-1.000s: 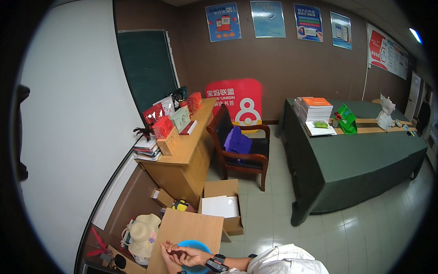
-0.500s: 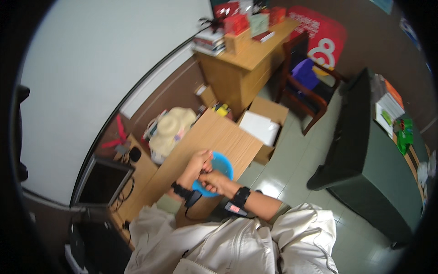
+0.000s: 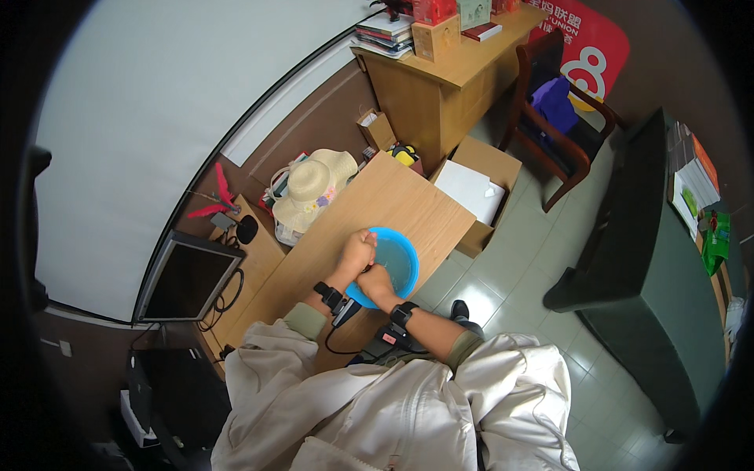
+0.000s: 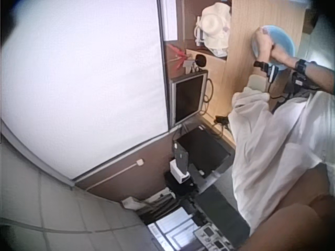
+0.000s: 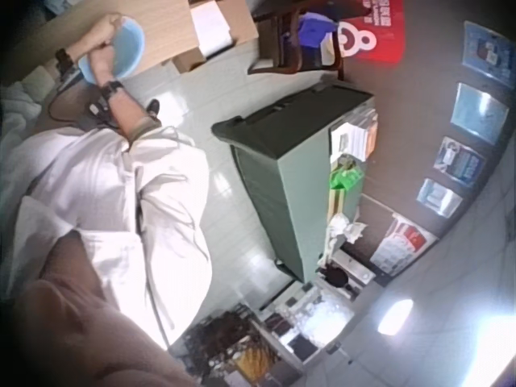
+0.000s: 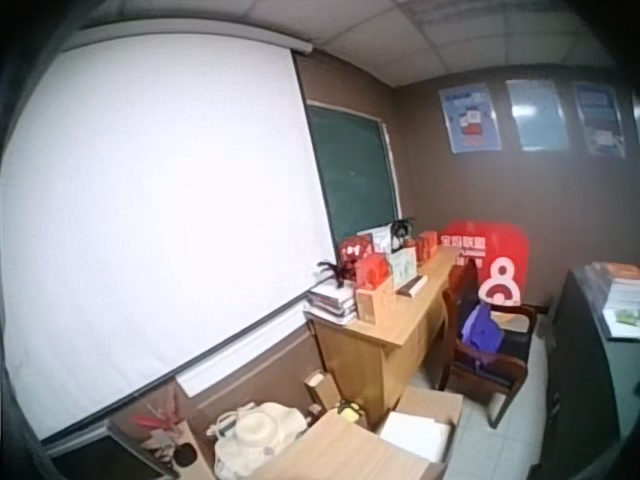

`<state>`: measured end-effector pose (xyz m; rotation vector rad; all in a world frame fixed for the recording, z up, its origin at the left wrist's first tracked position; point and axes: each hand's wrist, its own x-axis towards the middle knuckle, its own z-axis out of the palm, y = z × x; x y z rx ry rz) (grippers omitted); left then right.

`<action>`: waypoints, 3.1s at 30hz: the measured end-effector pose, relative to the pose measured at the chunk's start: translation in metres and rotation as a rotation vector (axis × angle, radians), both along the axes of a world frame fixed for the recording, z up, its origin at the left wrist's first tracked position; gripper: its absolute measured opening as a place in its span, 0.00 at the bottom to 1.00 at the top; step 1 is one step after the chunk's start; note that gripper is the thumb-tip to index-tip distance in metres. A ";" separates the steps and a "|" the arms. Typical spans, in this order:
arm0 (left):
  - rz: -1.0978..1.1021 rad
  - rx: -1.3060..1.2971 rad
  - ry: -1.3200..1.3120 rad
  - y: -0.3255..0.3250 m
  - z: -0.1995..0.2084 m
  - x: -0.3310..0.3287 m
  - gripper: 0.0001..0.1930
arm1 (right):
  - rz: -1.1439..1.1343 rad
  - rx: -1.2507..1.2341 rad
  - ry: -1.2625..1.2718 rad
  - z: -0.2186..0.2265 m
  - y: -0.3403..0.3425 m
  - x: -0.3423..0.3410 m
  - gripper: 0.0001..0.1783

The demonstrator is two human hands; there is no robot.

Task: The person wipes a large red sign with a dark cloth. They first wet the cloth in a blue basin, then proceed to wipe the entire surface of the sign, including the text and logo.

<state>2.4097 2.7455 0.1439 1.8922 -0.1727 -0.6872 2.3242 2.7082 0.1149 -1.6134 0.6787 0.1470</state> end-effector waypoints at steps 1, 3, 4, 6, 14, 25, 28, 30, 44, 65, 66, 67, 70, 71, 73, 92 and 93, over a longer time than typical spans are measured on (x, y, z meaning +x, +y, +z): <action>0.004 0.024 -0.016 0.002 -0.007 0.001 0.11 | 0.011 -0.041 0.062 -0.002 0.002 0.001 0.23; 0.008 0.085 -0.106 0.007 -0.025 0.004 0.11 | 0.049 -0.047 0.090 -0.002 0.003 0.000 0.25; 0.009 0.119 -0.180 0.008 -0.037 0.005 0.12 | 0.070 -0.057 0.111 -0.002 0.003 -0.001 0.27; -0.014 0.235 -0.416 0.010 -0.060 0.006 0.12 | 0.078 -0.102 0.132 -0.003 0.004 -0.004 0.28; 0.071 0.259 -0.189 0.013 -0.078 -0.006 0.16 | 0.099 -0.184 0.150 -0.016 0.002 -0.016 0.29; -0.024 -0.803 0.680 0.049 0.001 -0.025 0.35 | 0.142 1.444 0.272 0.066 -0.051 -0.010 0.17; -0.072 -0.983 0.680 0.033 0.022 -0.034 0.32 | 0.181 1.736 0.251 0.077 -0.045 -0.020 0.18; -0.007 -1.065 0.630 0.030 0.032 -0.032 0.25 | 0.172 1.833 0.279 0.080 -0.043 -0.027 0.19; -0.036 -0.542 0.516 0.024 0.042 -0.004 0.05 | 0.224 0.985 0.153 0.076 -0.035 -0.028 0.16; -0.108 0.266 -0.479 0.027 -0.062 -0.006 0.05 | 0.112 -0.084 0.012 -0.033 0.019 -0.010 0.31; -0.105 0.274 -0.492 0.027 -0.066 -0.005 0.05 | 0.103 -0.115 0.000 -0.032 0.018 -0.011 0.29; -0.109 0.305 -0.449 0.027 -0.068 -0.004 0.05 | 0.107 -0.144 0.050 -0.030 0.016 -0.011 0.27; 0.092 0.006 0.039 0.035 -0.068 0.001 0.06 | 0.181 0.177 0.143 -0.018 0.005 -0.011 0.20; 0.136 -0.058 0.143 0.038 -0.067 0.004 0.08 | 0.217 0.215 0.129 -0.013 -0.002 -0.009 0.18; 0.217 -0.212 0.316 0.053 -0.067 0.006 0.13 | 0.318 0.264 0.174 -0.005 -0.009 -0.010 0.15; 0.173 -0.620 0.624 0.004 -0.003 -0.081 0.20 | -0.146 1.381 -0.433 0.041 -0.097 -0.082 0.19; 0.185 -0.605 0.532 -0.018 -0.008 -0.091 0.20 | -0.168 1.320 -0.487 0.047 -0.116 -0.092 0.19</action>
